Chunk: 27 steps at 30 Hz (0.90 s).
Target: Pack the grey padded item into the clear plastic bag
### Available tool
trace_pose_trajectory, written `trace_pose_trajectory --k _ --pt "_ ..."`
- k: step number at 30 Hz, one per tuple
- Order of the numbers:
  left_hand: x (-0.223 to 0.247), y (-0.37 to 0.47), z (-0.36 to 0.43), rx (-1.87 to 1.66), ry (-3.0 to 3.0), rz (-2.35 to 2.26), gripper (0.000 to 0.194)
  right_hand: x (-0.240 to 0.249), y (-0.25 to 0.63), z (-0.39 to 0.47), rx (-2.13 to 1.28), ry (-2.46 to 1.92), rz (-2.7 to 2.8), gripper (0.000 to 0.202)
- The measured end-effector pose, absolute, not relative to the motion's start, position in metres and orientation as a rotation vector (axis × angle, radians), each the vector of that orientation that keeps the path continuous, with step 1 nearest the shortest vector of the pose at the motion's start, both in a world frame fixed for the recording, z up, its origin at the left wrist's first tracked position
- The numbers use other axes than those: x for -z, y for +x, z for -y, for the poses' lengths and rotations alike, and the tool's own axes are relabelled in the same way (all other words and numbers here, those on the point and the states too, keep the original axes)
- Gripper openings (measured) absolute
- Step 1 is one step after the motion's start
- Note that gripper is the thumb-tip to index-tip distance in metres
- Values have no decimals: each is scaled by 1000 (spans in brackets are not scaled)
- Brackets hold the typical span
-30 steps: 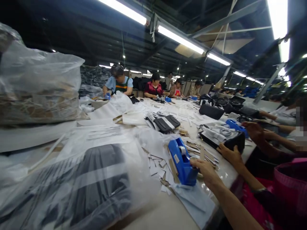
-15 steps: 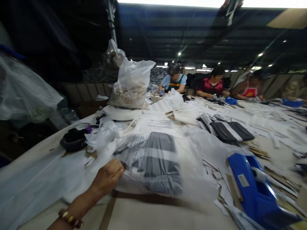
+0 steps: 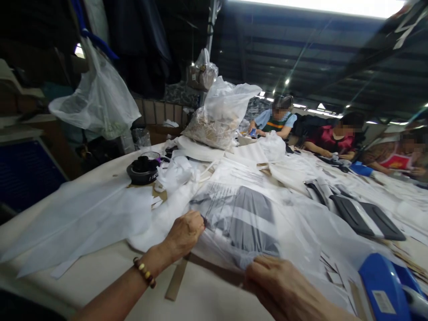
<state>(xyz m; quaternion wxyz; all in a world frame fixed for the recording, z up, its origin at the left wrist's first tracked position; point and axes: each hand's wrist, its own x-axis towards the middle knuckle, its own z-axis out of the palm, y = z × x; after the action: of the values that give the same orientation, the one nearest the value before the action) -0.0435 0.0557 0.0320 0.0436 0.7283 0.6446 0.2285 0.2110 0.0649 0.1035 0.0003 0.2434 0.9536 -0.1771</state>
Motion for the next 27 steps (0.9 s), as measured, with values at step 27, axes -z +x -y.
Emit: trace_pose_trajectory --k 27 --pt "-20 -45 -62 -747 2390 -1974 23 -43 168 -87 -123 756 -3318 54"
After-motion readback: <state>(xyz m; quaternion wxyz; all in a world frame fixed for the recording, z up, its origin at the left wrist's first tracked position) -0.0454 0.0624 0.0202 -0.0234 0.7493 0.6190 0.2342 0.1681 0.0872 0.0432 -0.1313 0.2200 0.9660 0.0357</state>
